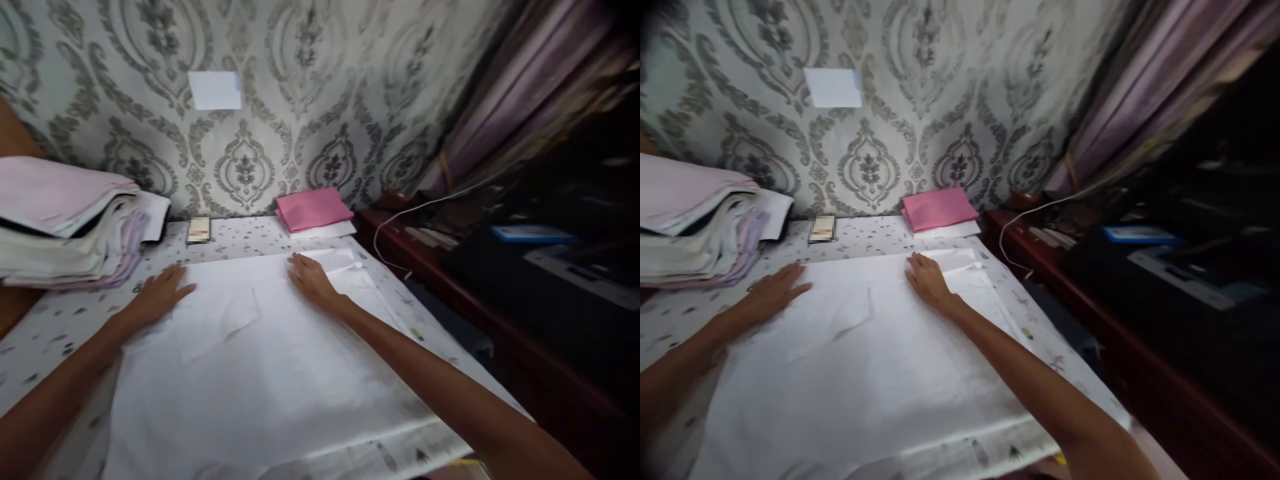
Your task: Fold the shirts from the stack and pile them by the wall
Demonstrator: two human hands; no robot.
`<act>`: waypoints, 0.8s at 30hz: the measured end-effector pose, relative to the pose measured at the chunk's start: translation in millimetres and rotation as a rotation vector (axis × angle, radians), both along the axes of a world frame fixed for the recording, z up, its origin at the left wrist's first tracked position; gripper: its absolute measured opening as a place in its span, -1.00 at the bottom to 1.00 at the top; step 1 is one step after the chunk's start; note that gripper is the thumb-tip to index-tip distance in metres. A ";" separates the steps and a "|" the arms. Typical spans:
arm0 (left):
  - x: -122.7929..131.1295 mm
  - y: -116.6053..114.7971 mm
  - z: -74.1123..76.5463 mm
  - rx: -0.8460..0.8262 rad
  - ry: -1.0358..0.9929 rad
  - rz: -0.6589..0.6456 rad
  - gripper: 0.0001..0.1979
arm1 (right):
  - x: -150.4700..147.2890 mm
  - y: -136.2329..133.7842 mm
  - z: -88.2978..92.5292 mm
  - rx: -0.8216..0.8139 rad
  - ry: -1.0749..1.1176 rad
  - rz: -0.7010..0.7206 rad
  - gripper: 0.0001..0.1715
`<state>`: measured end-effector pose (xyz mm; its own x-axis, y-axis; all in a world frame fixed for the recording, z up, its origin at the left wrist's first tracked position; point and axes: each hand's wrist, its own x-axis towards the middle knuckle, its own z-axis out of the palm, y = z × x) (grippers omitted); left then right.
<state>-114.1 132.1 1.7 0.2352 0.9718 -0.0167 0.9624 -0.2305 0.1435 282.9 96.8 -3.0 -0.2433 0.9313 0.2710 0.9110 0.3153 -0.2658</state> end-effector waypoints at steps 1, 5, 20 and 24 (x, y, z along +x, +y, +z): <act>-3.5 3.8 -7.5 -0.005 0.021 0.000 -0.19 | 16.3 4.9 -2.8 -0.032 -0.024 -0.087 -0.54; -11.8 9.0 -22.9 0.027 0.044 -0.010 -0.17 | 82.4 11.1 -9.9 -0.075 -0.015 -0.318 -0.59; 80.4 -93.2 20.1 0.099 -0.081 -0.526 -0.64 | 169.9 39.6 1.8 -0.195 0.419 -0.781 -0.80; 83.6 -99.9 14.2 0.114 -0.047 -0.537 -0.70 | 160.8 46.3 7.3 -0.160 0.683 -0.756 -0.77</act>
